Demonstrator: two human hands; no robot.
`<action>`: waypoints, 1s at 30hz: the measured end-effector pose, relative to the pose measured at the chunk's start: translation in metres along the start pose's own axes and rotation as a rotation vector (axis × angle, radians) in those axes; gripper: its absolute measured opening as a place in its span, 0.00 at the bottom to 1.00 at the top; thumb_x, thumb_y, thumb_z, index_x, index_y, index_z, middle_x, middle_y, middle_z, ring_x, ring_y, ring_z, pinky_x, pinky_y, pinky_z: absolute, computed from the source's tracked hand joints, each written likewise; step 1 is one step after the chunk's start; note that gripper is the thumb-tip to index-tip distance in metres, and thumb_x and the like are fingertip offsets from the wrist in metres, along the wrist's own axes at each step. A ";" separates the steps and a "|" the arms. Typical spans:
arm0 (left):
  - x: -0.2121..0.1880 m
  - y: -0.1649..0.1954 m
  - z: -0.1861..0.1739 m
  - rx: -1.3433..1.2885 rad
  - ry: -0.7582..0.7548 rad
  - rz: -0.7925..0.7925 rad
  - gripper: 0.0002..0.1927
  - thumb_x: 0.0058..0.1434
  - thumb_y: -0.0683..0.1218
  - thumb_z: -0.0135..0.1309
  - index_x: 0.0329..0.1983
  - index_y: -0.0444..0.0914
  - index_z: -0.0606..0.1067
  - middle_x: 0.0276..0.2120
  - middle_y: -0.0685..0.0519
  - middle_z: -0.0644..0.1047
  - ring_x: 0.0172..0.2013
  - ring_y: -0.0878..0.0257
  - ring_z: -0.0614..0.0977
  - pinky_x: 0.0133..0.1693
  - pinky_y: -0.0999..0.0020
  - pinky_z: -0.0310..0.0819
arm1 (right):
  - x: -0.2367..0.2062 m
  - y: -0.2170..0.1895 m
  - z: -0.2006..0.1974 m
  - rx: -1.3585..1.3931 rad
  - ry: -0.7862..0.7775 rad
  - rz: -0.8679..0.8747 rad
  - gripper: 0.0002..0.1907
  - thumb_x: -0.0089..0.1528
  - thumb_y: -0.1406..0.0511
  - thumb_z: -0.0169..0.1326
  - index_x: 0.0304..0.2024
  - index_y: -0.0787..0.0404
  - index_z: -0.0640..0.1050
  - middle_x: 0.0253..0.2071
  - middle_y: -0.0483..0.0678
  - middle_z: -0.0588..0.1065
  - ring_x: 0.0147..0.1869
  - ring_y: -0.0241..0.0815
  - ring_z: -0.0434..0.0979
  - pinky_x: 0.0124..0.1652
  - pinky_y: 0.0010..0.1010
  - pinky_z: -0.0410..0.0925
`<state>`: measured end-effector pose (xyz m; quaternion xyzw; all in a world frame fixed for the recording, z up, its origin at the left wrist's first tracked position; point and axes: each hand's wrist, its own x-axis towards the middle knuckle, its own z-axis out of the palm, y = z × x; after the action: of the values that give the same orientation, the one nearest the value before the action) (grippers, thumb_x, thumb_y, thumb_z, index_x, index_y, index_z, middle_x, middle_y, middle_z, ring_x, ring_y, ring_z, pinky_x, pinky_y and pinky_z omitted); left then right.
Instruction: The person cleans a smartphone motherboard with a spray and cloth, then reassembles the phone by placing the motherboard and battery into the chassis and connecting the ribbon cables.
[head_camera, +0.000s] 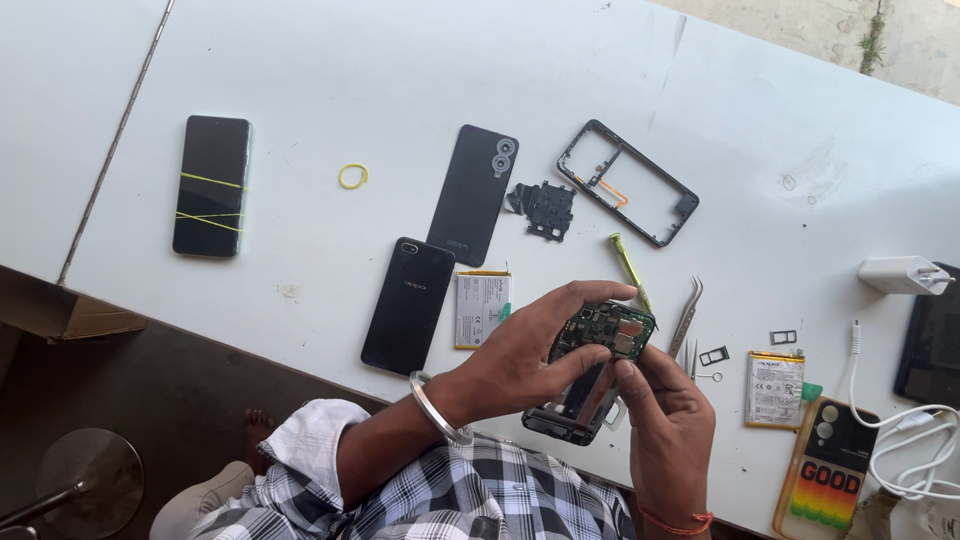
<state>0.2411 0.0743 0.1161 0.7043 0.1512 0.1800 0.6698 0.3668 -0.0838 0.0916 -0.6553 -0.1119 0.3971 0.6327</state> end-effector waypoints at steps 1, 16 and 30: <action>0.000 0.001 0.000 0.017 0.006 0.003 0.30 0.67 0.40 0.55 0.72 0.42 0.61 0.63 0.43 0.72 0.60 0.51 0.80 0.61 0.58 0.78 | 0.000 0.000 0.001 -0.021 0.010 -0.012 0.20 0.65 0.70 0.55 0.59 0.73 0.76 0.49 0.55 0.81 0.49 0.38 0.80 0.47 0.27 0.73; -0.001 -0.003 0.001 0.103 -0.027 0.026 0.34 0.68 0.42 0.54 0.76 0.43 0.57 0.66 0.39 0.71 0.63 0.45 0.78 0.62 0.55 0.76 | -0.004 -0.001 -0.002 -0.221 0.095 -0.128 0.22 0.62 0.70 0.61 0.59 0.67 0.75 0.44 0.58 0.83 0.46 0.39 0.83 0.41 0.24 0.74; -0.001 0.004 0.009 0.229 -0.039 0.019 0.39 0.69 0.45 0.52 0.79 0.43 0.50 0.65 0.36 0.71 0.57 0.43 0.81 0.52 0.57 0.82 | -0.007 -0.011 0.001 -0.781 0.133 -0.583 0.09 0.59 0.73 0.64 0.41 0.64 0.80 0.47 0.51 0.78 0.48 0.38 0.81 0.44 0.27 0.77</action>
<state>0.2441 0.0654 0.1198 0.7808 0.1513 0.1542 0.5862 0.3654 -0.0860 0.1042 -0.8089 -0.3905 0.0894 0.4304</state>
